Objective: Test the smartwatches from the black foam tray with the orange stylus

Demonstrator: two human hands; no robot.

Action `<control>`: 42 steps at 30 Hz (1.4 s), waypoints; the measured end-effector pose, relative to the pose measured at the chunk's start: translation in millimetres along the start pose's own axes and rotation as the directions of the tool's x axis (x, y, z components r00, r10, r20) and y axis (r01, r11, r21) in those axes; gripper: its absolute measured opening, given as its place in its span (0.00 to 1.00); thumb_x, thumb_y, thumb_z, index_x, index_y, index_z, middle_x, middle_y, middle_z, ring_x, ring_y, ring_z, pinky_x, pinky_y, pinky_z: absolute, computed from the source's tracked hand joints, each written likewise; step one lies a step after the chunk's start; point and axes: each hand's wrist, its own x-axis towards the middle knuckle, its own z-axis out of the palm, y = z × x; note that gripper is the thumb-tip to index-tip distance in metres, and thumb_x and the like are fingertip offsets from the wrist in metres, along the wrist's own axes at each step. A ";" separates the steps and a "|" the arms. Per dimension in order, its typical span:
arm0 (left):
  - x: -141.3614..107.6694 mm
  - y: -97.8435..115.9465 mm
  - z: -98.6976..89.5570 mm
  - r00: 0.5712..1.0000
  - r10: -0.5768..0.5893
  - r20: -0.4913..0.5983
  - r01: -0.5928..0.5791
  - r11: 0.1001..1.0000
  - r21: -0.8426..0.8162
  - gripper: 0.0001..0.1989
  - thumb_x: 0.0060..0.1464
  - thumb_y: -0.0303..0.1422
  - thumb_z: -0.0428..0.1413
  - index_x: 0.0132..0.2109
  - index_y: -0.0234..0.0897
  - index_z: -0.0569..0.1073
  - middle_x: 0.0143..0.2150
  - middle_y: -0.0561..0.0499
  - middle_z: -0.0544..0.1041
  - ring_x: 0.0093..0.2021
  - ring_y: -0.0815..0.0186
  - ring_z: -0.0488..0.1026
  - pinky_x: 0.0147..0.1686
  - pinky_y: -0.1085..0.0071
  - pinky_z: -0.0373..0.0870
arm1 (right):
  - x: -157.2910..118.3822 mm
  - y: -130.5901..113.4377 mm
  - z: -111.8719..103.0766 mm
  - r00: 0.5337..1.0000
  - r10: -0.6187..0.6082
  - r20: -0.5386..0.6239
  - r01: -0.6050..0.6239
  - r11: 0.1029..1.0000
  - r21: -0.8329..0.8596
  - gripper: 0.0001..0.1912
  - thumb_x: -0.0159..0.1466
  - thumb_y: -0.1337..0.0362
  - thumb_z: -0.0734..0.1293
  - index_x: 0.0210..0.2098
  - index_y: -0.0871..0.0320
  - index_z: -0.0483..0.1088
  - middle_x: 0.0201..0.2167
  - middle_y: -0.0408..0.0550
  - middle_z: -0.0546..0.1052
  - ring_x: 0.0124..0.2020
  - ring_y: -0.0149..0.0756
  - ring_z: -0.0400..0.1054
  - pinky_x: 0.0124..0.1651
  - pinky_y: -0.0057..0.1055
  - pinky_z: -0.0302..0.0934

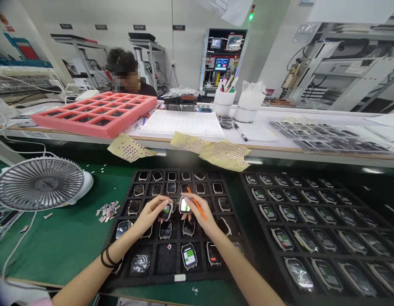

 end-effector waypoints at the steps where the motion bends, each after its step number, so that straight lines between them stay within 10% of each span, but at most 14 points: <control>1: 0.3 -0.3 -0.1 1.000 0.001 0.000 -0.001 1.000 0.000 0.19 0.54 0.48 0.53 0.41 0.36 0.72 0.32 0.52 0.69 0.29 0.69 0.66 0.19 0.79 0.65 | 0.0 0.0 -0.1 1.000 0.002 0.000 -0.002 1.000 0.000 0.15 0.62 0.57 0.65 0.46 0.56 0.72 0.35 0.51 0.79 0.21 0.33 0.72 0.19 0.26 0.59; 14: 2.8 -5.9 -0.7 0.994 0.100 0.050 -0.096 0.993 -0.069 0.21 0.54 0.42 0.56 0.52 0.37 0.66 0.40 0.48 0.71 0.25 0.73 0.67 0.20 0.78 0.61 | -0.2 0.9 1.8 1.000 -0.018 0.022 0.019 1.000 -0.016 0.22 0.58 0.59 0.69 0.51 0.54 0.65 0.37 0.48 0.75 0.27 0.35 0.74 0.21 0.26 0.62; 28: 2.6 -3.7 0.0 0.999 0.036 0.015 -0.035 0.998 -0.045 0.19 0.53 0.48 0.53 0.40 0.35 0.72 0.27 0.54 0.69 0.24 0.71 0.66 0.19 0.78 0.62 | 0.4 3.3 -0.1 1.000 -0.021 0.016 0.022 1.000 -0.014 0.16 0.62 0.56 0.65 0.47 0.56 0.70 0.35 0.50 0.77 0.22 0.34 0.72 0.19 0.26 0.60; 42: 0.8 -3.8 2.6 0.992 0.108 0.062 -0.103 0.992 -0.069 0.21 0.50 0.38 0.59 0.50 0.37 0.65 0.45 0.45 0.71 0.40 0.64 0.70 0.36 0.71 0.70 | -0.7 1.8 2.1 0.997 -0.022 0.067 0.027 0.997 -0.071 0.25 0.56 0.59 0.71 0.51 0.54 0.66 0.39 0.49 0.76 0.27 0.35 0.73 0.20 0.26 0.62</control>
